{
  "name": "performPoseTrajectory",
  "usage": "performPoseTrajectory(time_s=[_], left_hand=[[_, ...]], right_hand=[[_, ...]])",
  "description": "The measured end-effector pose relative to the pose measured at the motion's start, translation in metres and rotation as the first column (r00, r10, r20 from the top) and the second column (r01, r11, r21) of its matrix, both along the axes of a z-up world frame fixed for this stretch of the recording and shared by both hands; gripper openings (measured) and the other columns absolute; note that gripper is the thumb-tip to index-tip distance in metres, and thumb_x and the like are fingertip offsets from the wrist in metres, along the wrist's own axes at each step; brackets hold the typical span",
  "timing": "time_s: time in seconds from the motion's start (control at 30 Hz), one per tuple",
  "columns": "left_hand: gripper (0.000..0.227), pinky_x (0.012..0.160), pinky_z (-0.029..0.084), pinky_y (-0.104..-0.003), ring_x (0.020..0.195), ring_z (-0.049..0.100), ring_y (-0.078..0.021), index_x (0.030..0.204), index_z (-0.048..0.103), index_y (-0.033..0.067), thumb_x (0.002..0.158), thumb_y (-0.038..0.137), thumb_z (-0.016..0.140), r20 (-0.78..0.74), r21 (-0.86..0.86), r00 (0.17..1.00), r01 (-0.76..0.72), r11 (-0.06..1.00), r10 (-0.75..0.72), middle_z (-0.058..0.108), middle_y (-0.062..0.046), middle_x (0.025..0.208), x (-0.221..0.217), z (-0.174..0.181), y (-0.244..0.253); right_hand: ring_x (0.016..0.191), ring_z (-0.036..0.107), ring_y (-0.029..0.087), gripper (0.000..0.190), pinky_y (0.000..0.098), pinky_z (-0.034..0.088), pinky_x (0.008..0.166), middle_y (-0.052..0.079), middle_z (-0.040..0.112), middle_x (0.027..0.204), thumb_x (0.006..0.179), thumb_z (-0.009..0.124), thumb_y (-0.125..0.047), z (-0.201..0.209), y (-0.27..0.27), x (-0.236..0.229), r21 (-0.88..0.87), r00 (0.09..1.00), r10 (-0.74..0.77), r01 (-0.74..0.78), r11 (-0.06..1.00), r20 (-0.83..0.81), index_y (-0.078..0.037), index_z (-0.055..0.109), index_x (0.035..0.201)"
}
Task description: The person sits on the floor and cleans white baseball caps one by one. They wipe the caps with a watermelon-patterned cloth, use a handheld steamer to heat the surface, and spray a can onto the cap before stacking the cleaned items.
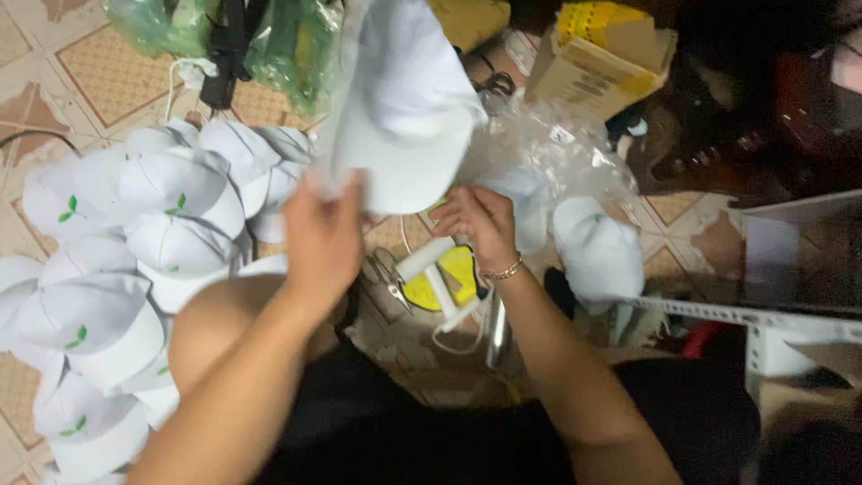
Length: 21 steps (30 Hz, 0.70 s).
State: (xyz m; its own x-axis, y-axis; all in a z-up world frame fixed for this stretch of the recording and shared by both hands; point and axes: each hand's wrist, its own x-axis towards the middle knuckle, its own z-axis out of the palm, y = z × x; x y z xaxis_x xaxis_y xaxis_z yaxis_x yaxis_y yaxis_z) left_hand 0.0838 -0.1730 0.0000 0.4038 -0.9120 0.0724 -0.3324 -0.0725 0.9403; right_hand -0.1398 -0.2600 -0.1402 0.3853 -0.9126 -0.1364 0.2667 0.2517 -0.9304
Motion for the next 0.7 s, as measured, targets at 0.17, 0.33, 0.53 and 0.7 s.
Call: performPoseTrajectory(time_s=[0.17, 0.33, 0.53, 0.7], left_hand=[[0.031, 0.057, 0.05, -0.043, 0.059, 0.068, -0.0264, 0.096, 0.061, -0.0061, 0.104, 0.024, 0.059, 0.145, 0.286, 0.953, -0.299, 0.91, 0.268, 0.068, -0.015, 0.068, 0.05, -0.008, -0.008], [0.029, 0.061, 0.047, -0.051, 0.062, 0.063, -0.0413, 0.104, 0.063, -0.0044, 0.101, 0.024, 0.06, 0.292, 0.461, 0.953, -0.214, 0.861, 0.081, 0.065, -0.024, 0.067, 0.053, -0.003, -0.036], [0.034, 0.056, 0.05, -0.044, 0.053, 0.068, -0.0301, 0.12, 0.062, -0.0006, 0.098, 0.024, 0.056, 0.135, 0.468, 0.967, -0.256, 0.846, 0.218, 0.07, -0.019, 0.064, 0.048, 0.011, -0.051], [0.034, 0.054, 0.05, -0.041, 0.052, 0.068, -0.0251, 0.123, 0.063, 0.0023, 0.098, 0.024, 0.057, 0.134, 0.409, 0.968, -0.249, 0.878, 0.213, 0.07, -0.017, 0.065, 0.044, 0.019, -0.062]], right_hand=[[0.069, 0.066, 0.018, 0.028, 0.0294, 0.053, 0.061, 0.016, 0.073, 0.09, 0.102, 0.067, -0.021, -0.141, -0.093, 0.055, 0.065, 0.974, -0.062, 0.078, 0.995, -0.22, 0.005, 0.071, 0.115], [0.096, 0.071, 0.023, 0.034, 0.0335, 0.057, 0.083, 0.015, 0.073, 0.113, 0.09, 0.075, -0.013, -0.238, -0.173, 0.145, -0.469, 0.828, -0.171, -0.122, 0.875, -0.534, 0.006, 0.066, 0.118], [0.095, 0.066, 0.023, 0.042, 0.0353, 0.054, 0.08, 0.015, 0.07, 0.115, 0.09, 0.076, -0.014, -0.234, -0.193, 0.185, -0.443, 0.737, -0.053, -0.345, 0.828, -0.674, 0.002, 0.058, 0.125], [0.095, 0.063, 0.024, 0.05, 0.0367, 0.051, 0.079, 0.014, 0.067, 0.117, 0.09, 0.076, -0.015, -0.223, -0.197, 0.173, -0.443, 0.77, -0.089, -0.264, 0.857, -0.632, -0.001, 0.052, 0.132]])
